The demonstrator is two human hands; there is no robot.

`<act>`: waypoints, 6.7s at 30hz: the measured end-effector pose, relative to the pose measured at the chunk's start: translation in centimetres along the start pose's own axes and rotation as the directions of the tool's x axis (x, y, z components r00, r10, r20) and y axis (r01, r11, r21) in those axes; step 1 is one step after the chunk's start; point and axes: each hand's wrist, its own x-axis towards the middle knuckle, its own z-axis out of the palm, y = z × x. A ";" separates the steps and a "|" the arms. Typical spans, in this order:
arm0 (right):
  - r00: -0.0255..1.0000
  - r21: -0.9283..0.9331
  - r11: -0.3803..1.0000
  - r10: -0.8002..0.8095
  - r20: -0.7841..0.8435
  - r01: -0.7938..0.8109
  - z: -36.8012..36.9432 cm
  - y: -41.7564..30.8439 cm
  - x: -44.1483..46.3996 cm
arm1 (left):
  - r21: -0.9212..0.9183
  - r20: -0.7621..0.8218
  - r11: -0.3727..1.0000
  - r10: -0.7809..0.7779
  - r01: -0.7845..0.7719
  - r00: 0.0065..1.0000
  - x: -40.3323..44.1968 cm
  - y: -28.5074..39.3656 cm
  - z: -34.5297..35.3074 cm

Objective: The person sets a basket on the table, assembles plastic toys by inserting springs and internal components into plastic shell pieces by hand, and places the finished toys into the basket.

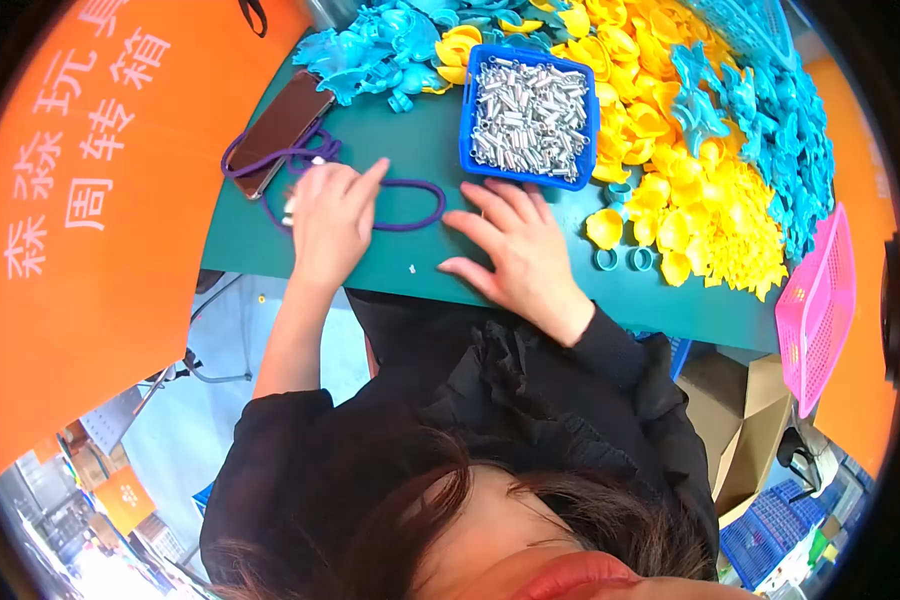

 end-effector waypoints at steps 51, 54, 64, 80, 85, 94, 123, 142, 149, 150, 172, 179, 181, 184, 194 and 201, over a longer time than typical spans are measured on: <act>0.995 0.023 0.997 -0.071 0.065 0.070 -0.1 0.3 -0.3 | -0.519 0.164 0.848 0.224 -0.109 0.961 -3.1 -1.2 -2.8; 0.996 0.042 0.997 -0.070 0.062 0.068 -0.1 0.4 -0.5 | -0.351 0.114 0.936 0.033 0.009 0.993 -4.8 -5.4 -2.6; 0.998 0.129 0.990 -0.057 -0.018 0.059 -0.4 0.7 -0.6 | -0.730 -0.129 0.531 -0.727 0.432 0.675 -1.4 -3.9 -4.8; 0.750 0.948 -0.097 0.589 0.301 -0.304 -4.2 1.3 -4.0 | -0.949 0.289 -0.164 -0.105 0.270 0.951 1.4 13.1 0.7; 0.770 0.920 -0.074 0.523 0.365 -0.386 -4.4 -0.1 -4.8 | -0.938 -0.076 0.337 0.020 -0.079 0.997 0.8 11.3 1.9; 0.927 0.075 0.962 0.274 -0.254 -0.264 -5.4 3.4 -5.8 | -0.672 0.374 -0.734 -0.220 0.100 0.901 0.3 8.5 0.6; 0.877 0.833 0.491 0.481 -0.017 -0.253 -5.0 1.5 -3.7 | -0.659 0.721 -0.387 -0.082 0.645 0.688 2.9 13.9 -0.1; 0.890 0.728 0.603 0.455 0.023 -0.327 -4.7 2.5 -4.4 | -0.618 0.770 -0.274 -0.020 0.737 0.638 3.2 14.2 0.2; 0.926 0.738 0.582 0.343 0.159 -0.342 -5.8 3.9 -4.7 | -0.344 0.849 -0.290 0.311 0.893 0.428 4.4 12.1 0.0; 0.947 0.742 0.610 0.301 0.110 -0.279 -5.9 3.9 -4.6 | -0.302 0.845 -0.304 0.354 0.904 0.401 4.6 12.0 -0.1; 0.830 0.105 0.906 0.419 -0.367 -0.411 -10.4 6.7 -8.1 | -0.299 0.652 -0.704 0.343 0.644 0.677 2.6 9.4 0.6; 0.961 -0.224 0.939 0.229 -0.157 -0.260 -10.5 6.3 -7.9 | -0.407 0.662 -0.618 0.308 0.673 0.684 3.7 11.8 1.6; 0.968 -0.252 0.939 0.203 -0.146 -0.235 -9.4 6.4 -7.9 | -0.453 0.668 -0.575 0.288 0.682 0.686 3.9 12.2 1.6; 0.975 -0.323 0.921 0.189 -0.114 -0.216 -8.4 6.5 -7.2 | -0.475 0.679 -0.552 0.266 0.686 0.685 4.0 12.6 1.8; 0.854 0.541 0.772 0.491 -0.173 -0.334 -8.2 5.8 -5.2 | -0.685 0.600 -0.473 0.066 0.554 0.798 3.2 12.7 2.0; 0.838 0.678 0.574 0.532 0.118 -0.460 -8.6 4.0 -5.4 | -0.896 0.281 -0.351 0.022 0.271 0.959 2.8 13.1 2.4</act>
